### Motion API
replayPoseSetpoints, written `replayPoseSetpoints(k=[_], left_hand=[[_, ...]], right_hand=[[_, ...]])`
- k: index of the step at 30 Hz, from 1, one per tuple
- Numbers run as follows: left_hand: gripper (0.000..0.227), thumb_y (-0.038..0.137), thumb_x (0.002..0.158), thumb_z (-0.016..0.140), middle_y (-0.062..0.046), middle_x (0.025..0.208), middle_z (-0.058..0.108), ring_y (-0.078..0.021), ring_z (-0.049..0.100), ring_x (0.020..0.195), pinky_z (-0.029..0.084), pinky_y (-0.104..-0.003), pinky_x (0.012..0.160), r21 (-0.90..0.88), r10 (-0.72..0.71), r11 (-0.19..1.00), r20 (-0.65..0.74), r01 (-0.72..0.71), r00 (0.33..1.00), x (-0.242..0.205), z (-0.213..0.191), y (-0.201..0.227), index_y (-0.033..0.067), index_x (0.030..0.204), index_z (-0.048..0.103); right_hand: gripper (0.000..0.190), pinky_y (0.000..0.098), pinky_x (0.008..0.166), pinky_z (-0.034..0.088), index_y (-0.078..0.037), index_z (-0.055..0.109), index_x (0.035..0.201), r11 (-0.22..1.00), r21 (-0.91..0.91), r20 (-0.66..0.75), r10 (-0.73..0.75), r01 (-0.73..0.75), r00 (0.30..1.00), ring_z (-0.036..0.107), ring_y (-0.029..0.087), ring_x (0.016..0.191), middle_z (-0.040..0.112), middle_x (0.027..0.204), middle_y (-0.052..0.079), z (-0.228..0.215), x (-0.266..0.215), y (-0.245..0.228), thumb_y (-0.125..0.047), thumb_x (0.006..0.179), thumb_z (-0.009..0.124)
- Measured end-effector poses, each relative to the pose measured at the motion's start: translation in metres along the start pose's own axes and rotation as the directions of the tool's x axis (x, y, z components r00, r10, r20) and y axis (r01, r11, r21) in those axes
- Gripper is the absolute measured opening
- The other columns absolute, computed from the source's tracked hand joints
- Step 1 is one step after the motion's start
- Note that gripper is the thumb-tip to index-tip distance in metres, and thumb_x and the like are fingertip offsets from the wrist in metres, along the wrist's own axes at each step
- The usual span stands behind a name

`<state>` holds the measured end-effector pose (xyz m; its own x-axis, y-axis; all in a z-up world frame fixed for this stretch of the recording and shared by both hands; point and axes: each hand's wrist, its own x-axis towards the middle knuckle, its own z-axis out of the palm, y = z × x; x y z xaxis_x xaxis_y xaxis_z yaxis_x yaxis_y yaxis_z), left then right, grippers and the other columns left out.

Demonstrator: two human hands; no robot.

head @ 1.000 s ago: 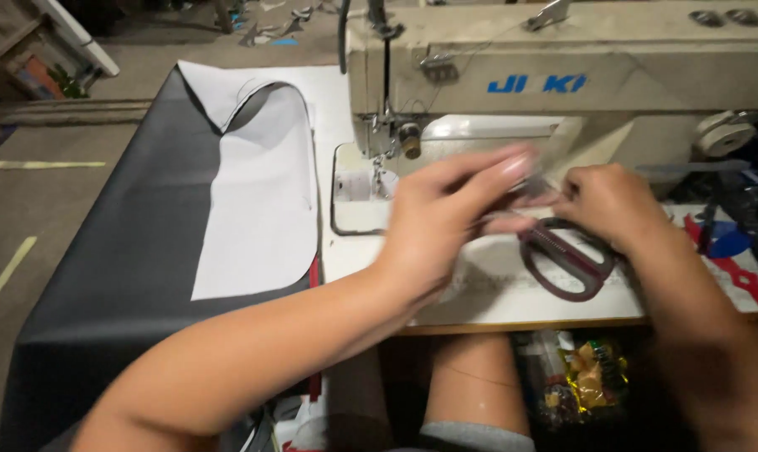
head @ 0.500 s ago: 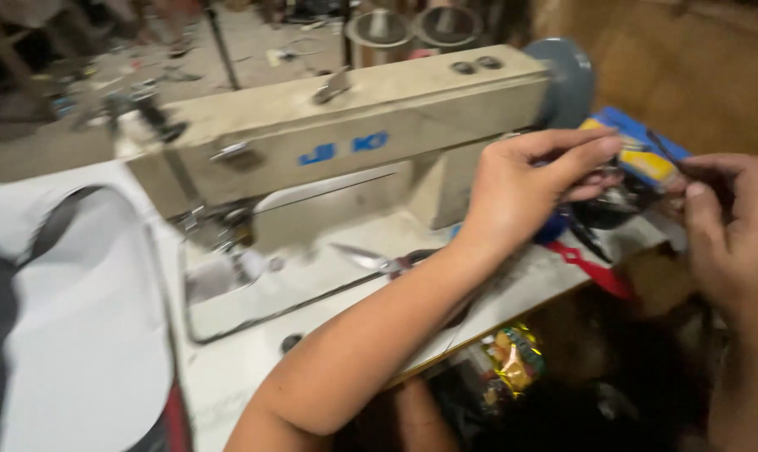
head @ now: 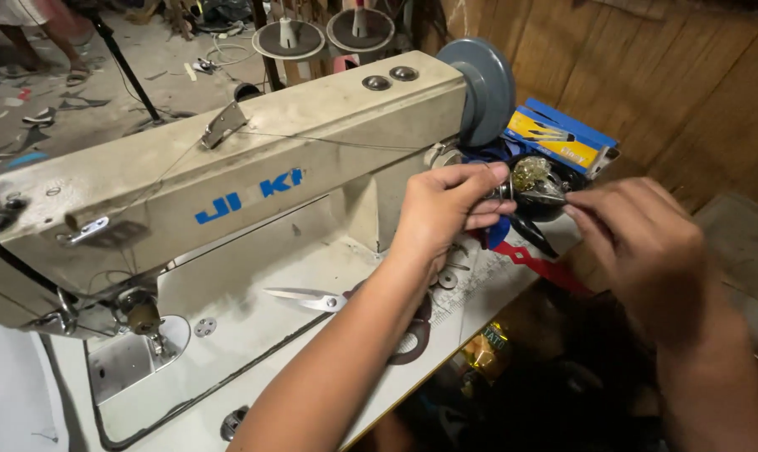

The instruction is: Winding thread onto a bobbin using an industrial sewing machine and trimming the thread with scissors.

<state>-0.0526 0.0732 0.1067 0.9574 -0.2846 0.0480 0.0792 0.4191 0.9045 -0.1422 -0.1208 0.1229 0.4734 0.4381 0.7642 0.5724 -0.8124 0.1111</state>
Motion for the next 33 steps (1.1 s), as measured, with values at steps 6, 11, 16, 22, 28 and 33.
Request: replayPoseSetpoints(k=[6,11,16,22,28,33], left_hand=[[0.034,0.030,0.081,0.076,-0.009,0.105,0.077,-0.0204,0.077,0.077,0.053,-0.021,0.052,0.101,-0.001,0.995,-0.031,0.004,1.000,0.002,-0.002,-0.009,0.0014,0.100,0.076],[0.023,0.027,0.084,0.077,-0.012,0.106,0.078,-0.0174,0.076,0.070,0.045,-0.016,0.043,0.084,0.023,0.996,-0.020,-0.021,1.000,0.008,-0.004,-0.019,0.0045,0.088,0.072],[0.075,0.066,0.072,0.056,-0.011,0.106,0.079,-0.0182,0.071,0.087,0.049,-0.028,0.066,0.253,-0.170,0.950,-0.073,0.183,0.983,-0.002,0.013,-0.011,0.0082,0.115,0.074],[0.081,0.048,0.090,0.074,-0.028,0.129,0.064,-0.0377,0.070,0.105,0.056,-0.046,0.092,-0.126,-0.123,0.982,0.126,0.139,0.984,0.016,0.006,-0.073,-0.0024,0.147,0.048],[0.053,0.024,0.099,0.073,-0.028,0.122,0.066,-0.0379,0.070,0.105,0.055,-0.050,0.096,-0.338,-0.114,0.934,0.033,0.118,0.993,0.048,-0.005,-0.122,-0.0069,0.137,0.052],[0.039,0.024,0.099,0.074,-0.022,0.113,0.071,-0.0353,0.073,0.099,0.057,-0.048,0.092,-0.335,-0.154,0.929,0.036,0.157,0.987,0.061,-0.007,-0.144,-0.0012,0.126,0.061]], right_hand=[[0.008,0.0427,0.087,0.050,0.007,0.071,0.107,1.000,-0.006,-0.022,-0.005,0.005,1.000,0.062,0.035,0.089,0.068,0.098,0.019,0.017,-0.004,0.003,0.000,0.104,0.069],[0.005,0.0435,0.089,0.050,0.005,0.070,0.104,1.000,0.016,-0.044,-0.022,0.023,0.999,0.062,0.034,0.088,0.070,0.100,0.018,0.034,-0.003,0.006,0.001,0.103,0.071],[0.008,0.0455,0.087,0.046,0.011,0.067,0.103,0.985,0.173,-0.171,0.041,-0.011,0.984,0.060,0.036,0.089,0.068,0.098,0.021,0.068,0.001,0.010,0.005,0.108,0.064],[0.008,0.0495,0.089,0.052,0.002,0.069,0.118,0.890,0.422,-0.360,0.339,-0.172,0.869,0.067,0.038,0.098,0.068,0.104,0.019,0.169,0.005,0.099,-0.002,0.112,0.065],[0.006,0.0507,0.087,0.053,0.000,0.069,0.115,0.898,0.396,-0.406,0.361,-0.194,0.840,0.068,0.043,0.096,0.069,0.104,0.021,0.215,0.003,0.121,-0.003,0.109,0.068],[0.005,0.0497,0.087,0.053,-0.001,0.070,0.112,0.902,0.383,-0.423,0.364,-0.200,0.830,0.068,0.040,0.095,0.069,0.102,0.018,0.226,0.004,0.121,0.000,0.108,0.069]])
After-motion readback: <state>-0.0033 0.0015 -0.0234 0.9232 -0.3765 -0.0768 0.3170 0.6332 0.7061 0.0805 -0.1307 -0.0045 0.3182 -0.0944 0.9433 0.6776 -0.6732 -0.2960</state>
